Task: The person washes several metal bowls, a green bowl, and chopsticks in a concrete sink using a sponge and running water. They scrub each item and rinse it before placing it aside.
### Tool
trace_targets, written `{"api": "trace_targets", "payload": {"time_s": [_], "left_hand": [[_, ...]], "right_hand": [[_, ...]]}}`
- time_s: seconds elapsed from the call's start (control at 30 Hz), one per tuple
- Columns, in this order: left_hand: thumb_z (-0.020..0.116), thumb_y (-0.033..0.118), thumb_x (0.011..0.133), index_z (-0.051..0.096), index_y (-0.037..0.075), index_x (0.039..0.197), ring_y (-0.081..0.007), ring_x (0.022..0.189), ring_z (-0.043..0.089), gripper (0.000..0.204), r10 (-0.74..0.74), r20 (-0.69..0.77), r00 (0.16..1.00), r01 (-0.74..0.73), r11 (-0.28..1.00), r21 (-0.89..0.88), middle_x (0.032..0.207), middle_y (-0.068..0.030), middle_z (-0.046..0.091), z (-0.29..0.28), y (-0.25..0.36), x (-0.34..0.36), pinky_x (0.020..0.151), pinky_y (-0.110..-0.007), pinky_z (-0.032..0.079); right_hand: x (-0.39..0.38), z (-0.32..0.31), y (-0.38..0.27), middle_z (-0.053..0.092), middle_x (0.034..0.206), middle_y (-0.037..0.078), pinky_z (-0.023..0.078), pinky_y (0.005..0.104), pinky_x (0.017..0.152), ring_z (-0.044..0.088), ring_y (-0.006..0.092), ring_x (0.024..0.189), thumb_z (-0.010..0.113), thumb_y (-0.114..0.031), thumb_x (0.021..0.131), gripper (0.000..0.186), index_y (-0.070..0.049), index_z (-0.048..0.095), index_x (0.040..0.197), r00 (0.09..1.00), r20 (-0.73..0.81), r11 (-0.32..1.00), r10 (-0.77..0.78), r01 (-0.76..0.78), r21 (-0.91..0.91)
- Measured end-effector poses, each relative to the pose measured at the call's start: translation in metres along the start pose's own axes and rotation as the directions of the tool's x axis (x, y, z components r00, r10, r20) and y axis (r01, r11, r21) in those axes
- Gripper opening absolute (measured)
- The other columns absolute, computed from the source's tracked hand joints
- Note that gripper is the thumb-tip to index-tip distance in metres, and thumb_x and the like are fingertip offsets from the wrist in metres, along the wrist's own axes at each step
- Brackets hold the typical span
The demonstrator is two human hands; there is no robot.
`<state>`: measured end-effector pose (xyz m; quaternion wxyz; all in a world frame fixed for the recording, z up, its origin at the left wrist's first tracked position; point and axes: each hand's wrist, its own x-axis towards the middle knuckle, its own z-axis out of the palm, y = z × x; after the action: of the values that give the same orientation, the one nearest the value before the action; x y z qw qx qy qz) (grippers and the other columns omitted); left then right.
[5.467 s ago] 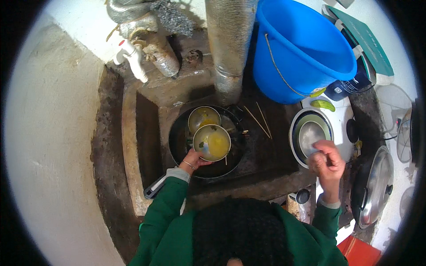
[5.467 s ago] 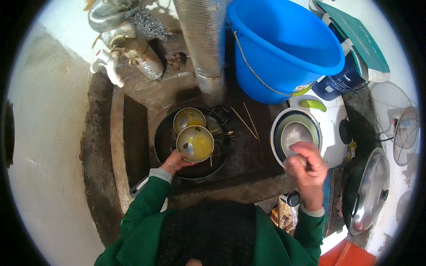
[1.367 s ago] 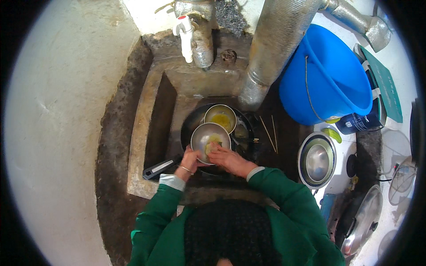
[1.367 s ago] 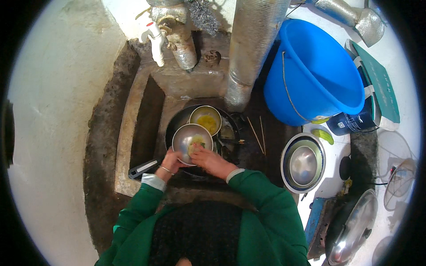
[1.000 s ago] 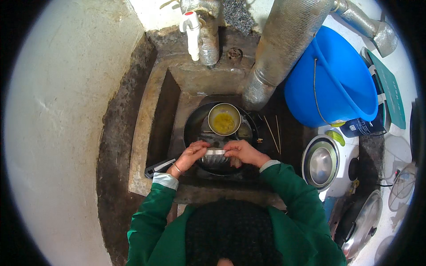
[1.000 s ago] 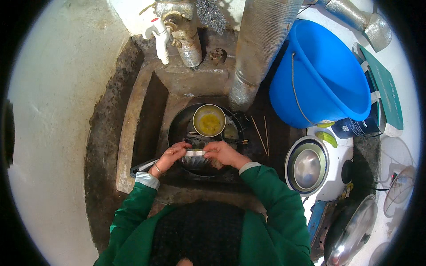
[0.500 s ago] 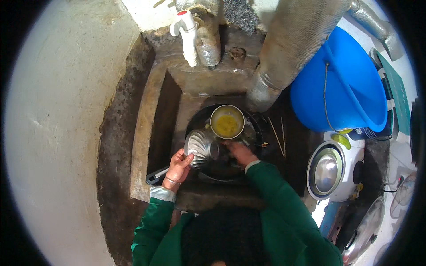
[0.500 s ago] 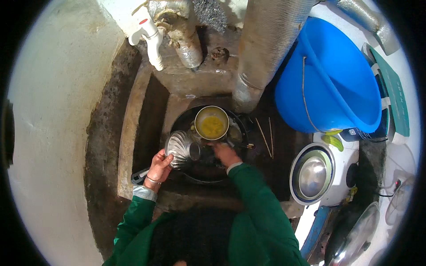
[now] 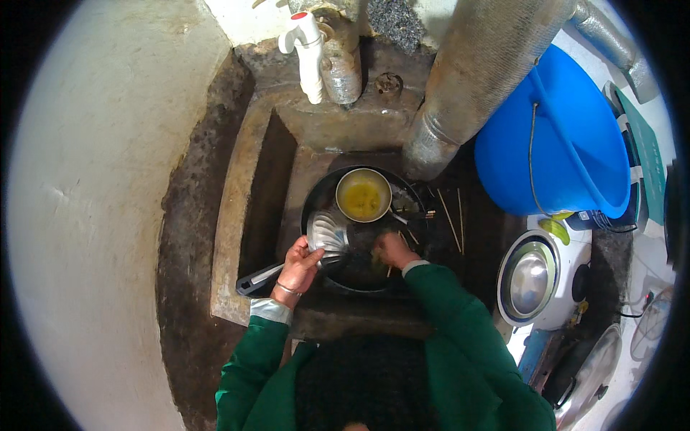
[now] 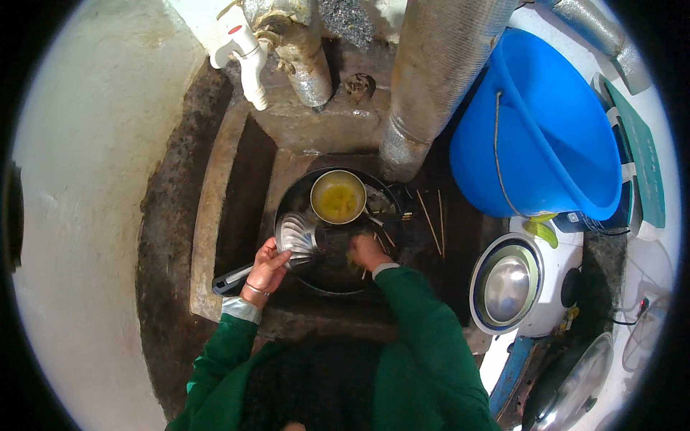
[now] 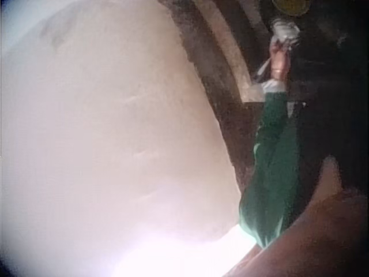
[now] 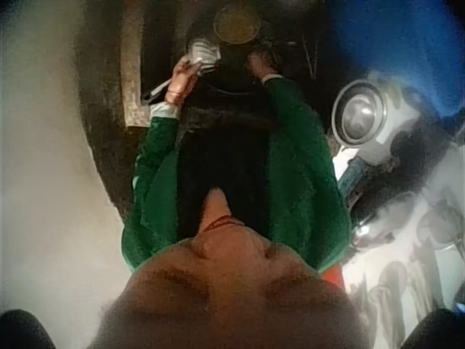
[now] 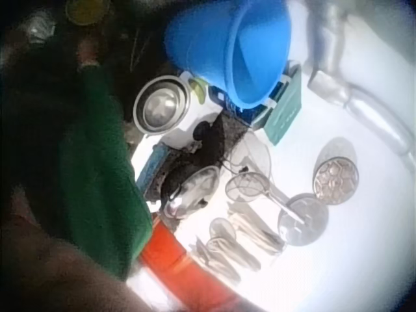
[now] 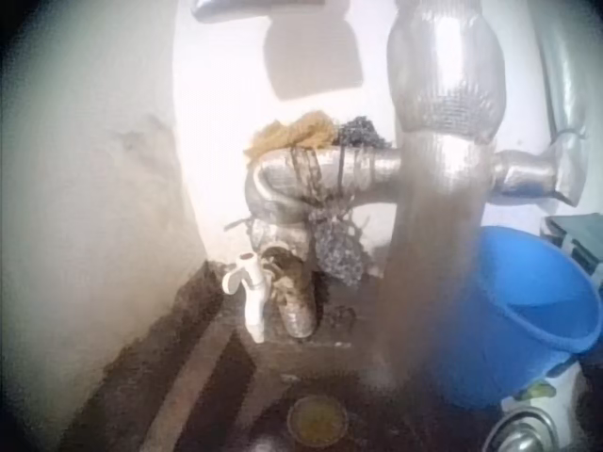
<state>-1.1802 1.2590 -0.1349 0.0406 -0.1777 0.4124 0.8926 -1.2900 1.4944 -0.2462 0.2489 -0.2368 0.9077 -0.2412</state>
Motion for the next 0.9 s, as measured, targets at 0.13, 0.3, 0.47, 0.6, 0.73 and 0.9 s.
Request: {"api": "trace_targets", "payload": {"time_s": [0.13,0.3,0.47,0.6,0.73,0.9], "left_hand": [[0.056,-0.007,0.08,0.051,0.004,0.101,-0.0136,0.09,0.058,0.025,-0.023,-0.019,1.0,0.024,1.0,0.019,0.098,-0.0058,0.061,0.005,-0.006,0.008,0.082,-0.026,0.044],[0.057,-0.007,0.078,0.05,0.004,0.107,-0.0136,0.093,0.057,0.032,0.041,0.03,0.999,-0.042,0.997,0.06,0.102,-0.0048,0.059,0.03,-0.013,0.008,0.084,-0.027,0.044],[0.055,-0.01,0.075,0.048,0.004,0.114,-0.0134,0.098,0.055,0.042,0.022,0.13,0.991,-0.033,0.996,0.083,0.106,-0.0034,0.057,0.054,-0.009,-0.002,0.086,-0.028,0.044],[0.054,-0.011,0.075,0.05,0.003,0.103,-0.0107,0.088,0.057,0.031,-0.054,0.238,0.97,0.021,0.99,0.14,0.098,-0.0027,0.059,0.05,-0.001,-0.015,0.08,-0.025,0.045],[0.052,-0.011,0.078,0.051,0.004,0.099,-0.0098,0.084,0.057,0.025,-0.003,0.178,0.984,0.023,0.993,-0.112,0.095,-0.0032,0.06,0.049,0.001,-0.023,0.078,-0.023,0.045],[0.05,-0.007,0.082,0.05,0.006,0.098,-0.0144,0.091,0.056,0.02,0.139,0.01,0.99,-0.122,0.9,-0.418,0.098,-0.0058,0.06,0.047,-0.016,-0.007,0.088,-0.029,0.042]], "right_hand": [[-0.012,-0.055,-0.041,0.061,0.079,0.007,0.047,0.0284,0.069,0.059,0.0156,0.074,0.063,0.001,0.071,0.017,-0.003,0.061,0.088,0.997,-0.066,0.686,0.039,0.021,0.728],[-0.052,-0.118,-0.143,0.058,0.093,0.007,0.047,0.0299,0.075,0.059,0.0186,0.082,0.067,-0.002,0.071,0.025,-0.007,0.06,0.094,0.858,-0.361,0.732,-0.364,0.504,0.459],[-0.037,-0.105,-0.155,0.058,0.1,0.009,0.044,0.0368,0.083,0.054,0.033,0.09,0.054,-0.026,0.084,0.023,-0.007,0.061,0.095,0.566,-0.482,0.731,-0.669,0.617,-0.292],[0.005,-0.088,-0.097,0.058,0.101,0.007,0.043,0.0295,0.085,0.056,0.023,0.092,0.044,-0.023,0.092,0.027,-0.006,0.056,0.109,0.965,-0.232,0.81,-0.125,0.234,0.537],[-0.015,-0.098,-0.099,0.057,0.108,0.005,0.041,0.0281,0.086,0.053,0.0141,0.099,0.04,-0.028,0.095,0.036,-0.003,0.051,0.117,0.995,-0.007,0.147,0.096,-0.007,0.989],[-0.022,-0.068,-0.101,0.049,0.118,0.007,0.036,0.0284,0.092,0.046,0.0165,0.106,0.034,-0.027,0.097,0.038,0.0,0.043,0.122,0.929,-0.305,0.363,0.21,0.216,0.907]]}}
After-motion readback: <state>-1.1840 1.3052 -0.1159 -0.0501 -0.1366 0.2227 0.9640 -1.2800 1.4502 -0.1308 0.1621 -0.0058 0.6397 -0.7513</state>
